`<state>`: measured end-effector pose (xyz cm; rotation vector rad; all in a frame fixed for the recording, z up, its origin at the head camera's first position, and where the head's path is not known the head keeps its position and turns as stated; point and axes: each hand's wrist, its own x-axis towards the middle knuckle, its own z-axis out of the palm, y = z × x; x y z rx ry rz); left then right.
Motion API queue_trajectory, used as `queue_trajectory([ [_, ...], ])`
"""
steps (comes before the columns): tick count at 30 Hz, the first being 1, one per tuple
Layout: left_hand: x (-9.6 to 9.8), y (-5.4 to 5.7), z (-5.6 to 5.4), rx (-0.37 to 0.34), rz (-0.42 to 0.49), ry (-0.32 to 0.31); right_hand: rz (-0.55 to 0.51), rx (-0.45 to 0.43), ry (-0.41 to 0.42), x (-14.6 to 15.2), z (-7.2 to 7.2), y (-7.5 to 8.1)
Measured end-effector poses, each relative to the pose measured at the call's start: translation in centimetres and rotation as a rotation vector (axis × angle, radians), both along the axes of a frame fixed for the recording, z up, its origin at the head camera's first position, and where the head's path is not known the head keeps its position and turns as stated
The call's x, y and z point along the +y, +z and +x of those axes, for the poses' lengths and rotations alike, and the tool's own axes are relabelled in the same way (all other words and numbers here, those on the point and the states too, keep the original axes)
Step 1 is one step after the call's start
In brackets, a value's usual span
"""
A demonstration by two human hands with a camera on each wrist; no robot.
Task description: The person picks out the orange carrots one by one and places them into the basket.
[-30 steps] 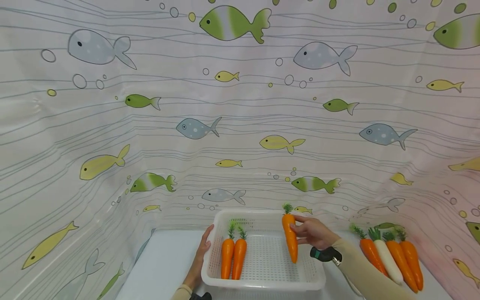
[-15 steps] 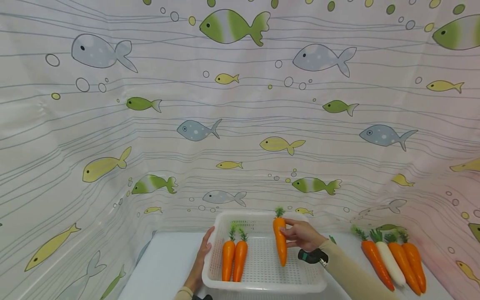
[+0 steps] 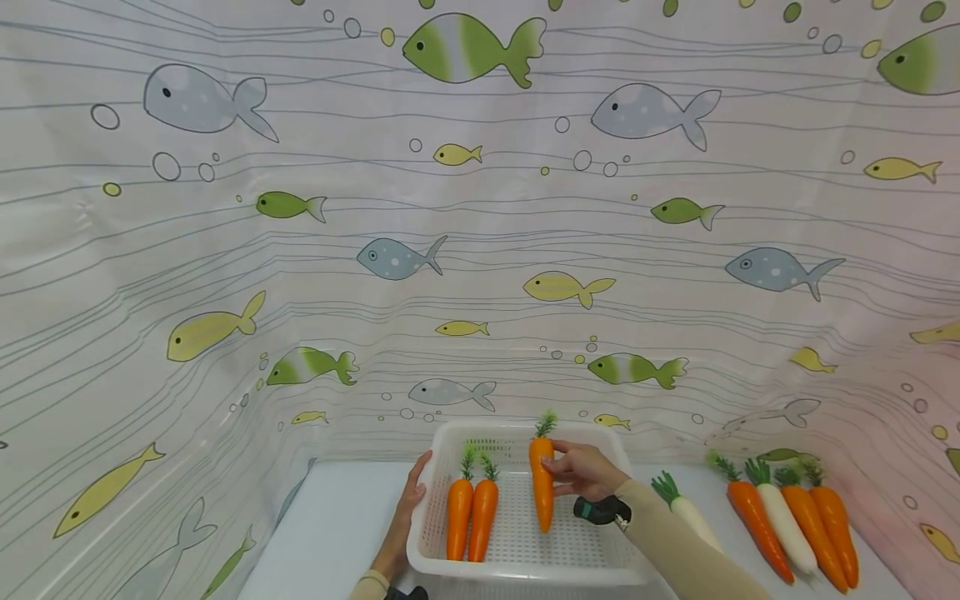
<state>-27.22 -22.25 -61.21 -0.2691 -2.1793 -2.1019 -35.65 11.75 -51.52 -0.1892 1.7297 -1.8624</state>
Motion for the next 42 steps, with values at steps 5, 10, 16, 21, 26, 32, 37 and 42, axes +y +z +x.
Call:
queue_trajectory([
  [5,0.0,0.0,0.0,0.007,0.004,-0.005,-0.002,0.000,0.004,-0.9,-0.1,-0.7],
  [10,0.0,0.0,0.0,0.001,0.020,-0.006,0.001,-0.003,0.001,-2.0,0.0,-1.5],
  [16,0.1,0.0,0.0,0.000,0.017,-0.008,0.015,-0.010,0.002,-3.5,0.2,-2.5],
  [21,0.1,-0.1,0.0,0.000,0.025,-0.022,0.032,-0.012,-0.014,-4.4,0.3,-3.2],
  [26,0.0,0.0,0.0,-0.012,0.031,-0.028,0.061,-0.012,-0.040,-5.2,0.3,-3.5],
  [32,-0.1,0.0,-0.2,-0.025,0.022,-0.009,0.075,-0.049,-0.077,-5.9,0.2,-3.9],
  [37,0.0,0.3,0.0,-0.015,0.013,0.001,0.064,-0.051,-0.048,-6.1,0.2,-4.2],
  [42,0.2,0.4,0.1,-0.017,0.005,0.007,0.067,-0.031,-0.018,-6.1,0.3,-4.5],
])
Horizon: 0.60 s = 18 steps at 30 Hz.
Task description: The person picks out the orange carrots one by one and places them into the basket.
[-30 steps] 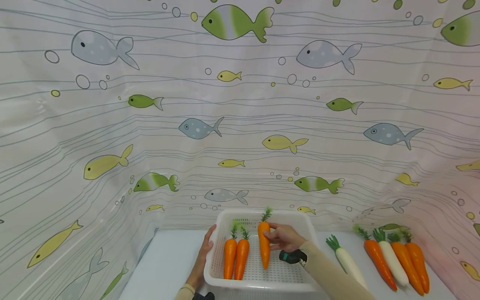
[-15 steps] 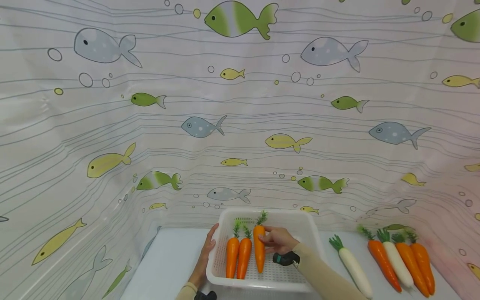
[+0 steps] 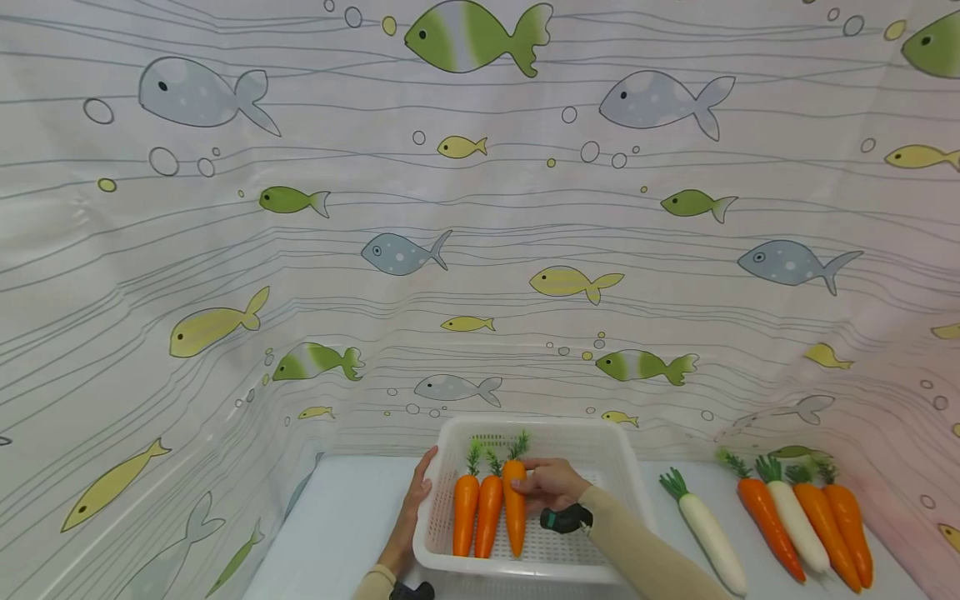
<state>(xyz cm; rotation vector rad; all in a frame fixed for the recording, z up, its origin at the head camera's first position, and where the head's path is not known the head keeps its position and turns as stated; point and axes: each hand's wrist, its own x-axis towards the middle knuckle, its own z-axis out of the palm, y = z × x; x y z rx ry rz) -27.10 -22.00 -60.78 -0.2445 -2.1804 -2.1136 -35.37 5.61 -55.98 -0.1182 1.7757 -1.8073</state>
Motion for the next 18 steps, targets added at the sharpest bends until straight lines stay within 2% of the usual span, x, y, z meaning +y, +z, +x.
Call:
queue_trajectory([
  [12,-0.14,-0.26,-0.20,0.003,0.005,0.002,0.011,0.033,0.001,-0.42,0.10,-0.45],
  [18,-0.19,-0.38,-0.27,0.002,0.007,0.005,0.074,0.052,-0.048,-0.62,0.29,-0.28],
])
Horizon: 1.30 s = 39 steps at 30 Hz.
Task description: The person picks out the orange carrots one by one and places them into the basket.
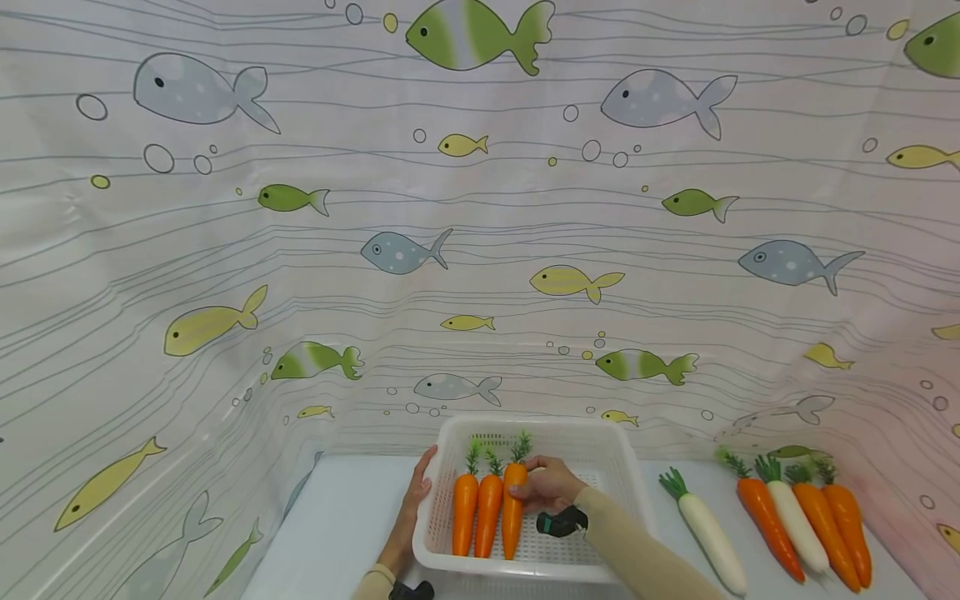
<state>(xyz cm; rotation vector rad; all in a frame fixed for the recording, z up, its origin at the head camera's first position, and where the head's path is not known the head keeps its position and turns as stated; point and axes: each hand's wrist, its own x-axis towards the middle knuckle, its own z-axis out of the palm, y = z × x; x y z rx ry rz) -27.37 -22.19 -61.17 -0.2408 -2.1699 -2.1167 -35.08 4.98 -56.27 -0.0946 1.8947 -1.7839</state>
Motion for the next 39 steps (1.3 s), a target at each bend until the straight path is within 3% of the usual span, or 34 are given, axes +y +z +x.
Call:
queue_trajectory([
  [8,0.01,0.06,0.12,0.011,0.005,-0.016,0.174,0.117,-0.040,0.18,-0.21,0.17],
  [21,-0.02,-0.09,0.32,0.005,0.009,-0.012,0.180,0.189,-0.022,0.31,-0.05,-0.23],
  [39,0.04,-0.10,0.20,0.002,0.003,-0.008,0.380,0.336,-0.007,0.26,0.52,0.64],
])
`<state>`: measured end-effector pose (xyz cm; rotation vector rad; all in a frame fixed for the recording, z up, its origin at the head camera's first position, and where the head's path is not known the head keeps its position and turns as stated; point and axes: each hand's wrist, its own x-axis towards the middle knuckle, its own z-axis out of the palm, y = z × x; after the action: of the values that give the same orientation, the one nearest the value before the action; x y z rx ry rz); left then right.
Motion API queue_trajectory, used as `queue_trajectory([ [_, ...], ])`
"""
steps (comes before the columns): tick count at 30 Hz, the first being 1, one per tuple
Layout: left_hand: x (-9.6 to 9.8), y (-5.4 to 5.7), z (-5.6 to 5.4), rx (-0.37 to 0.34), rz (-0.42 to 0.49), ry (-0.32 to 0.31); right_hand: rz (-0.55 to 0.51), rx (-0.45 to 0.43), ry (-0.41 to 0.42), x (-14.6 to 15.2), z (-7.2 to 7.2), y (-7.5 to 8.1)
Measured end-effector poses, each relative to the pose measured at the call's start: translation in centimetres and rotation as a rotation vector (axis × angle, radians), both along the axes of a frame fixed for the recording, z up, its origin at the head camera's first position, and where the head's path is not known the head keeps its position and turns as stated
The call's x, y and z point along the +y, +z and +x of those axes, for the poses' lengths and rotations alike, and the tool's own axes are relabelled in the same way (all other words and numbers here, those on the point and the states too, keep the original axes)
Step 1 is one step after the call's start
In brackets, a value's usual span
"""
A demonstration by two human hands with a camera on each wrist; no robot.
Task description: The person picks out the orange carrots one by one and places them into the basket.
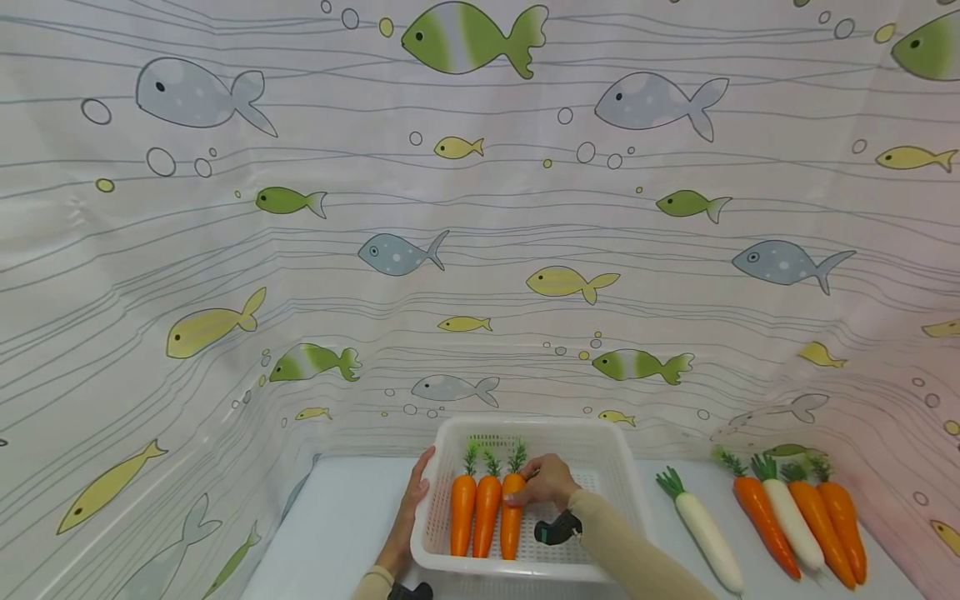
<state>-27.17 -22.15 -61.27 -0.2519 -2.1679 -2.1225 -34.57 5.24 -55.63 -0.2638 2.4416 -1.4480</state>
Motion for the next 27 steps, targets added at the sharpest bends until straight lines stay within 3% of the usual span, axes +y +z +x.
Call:
queue_trajectory([
  [16,0.01,0.00,-0.11,0.012,0.001,0.008,0.031,0.046,0.032,0.11,-0.22,-0.04],
  [27,0.15,0.19,0.06,0.010,-0.012,0.010,0.045,0.026,0.035,0.20,0.35,0.34],
])
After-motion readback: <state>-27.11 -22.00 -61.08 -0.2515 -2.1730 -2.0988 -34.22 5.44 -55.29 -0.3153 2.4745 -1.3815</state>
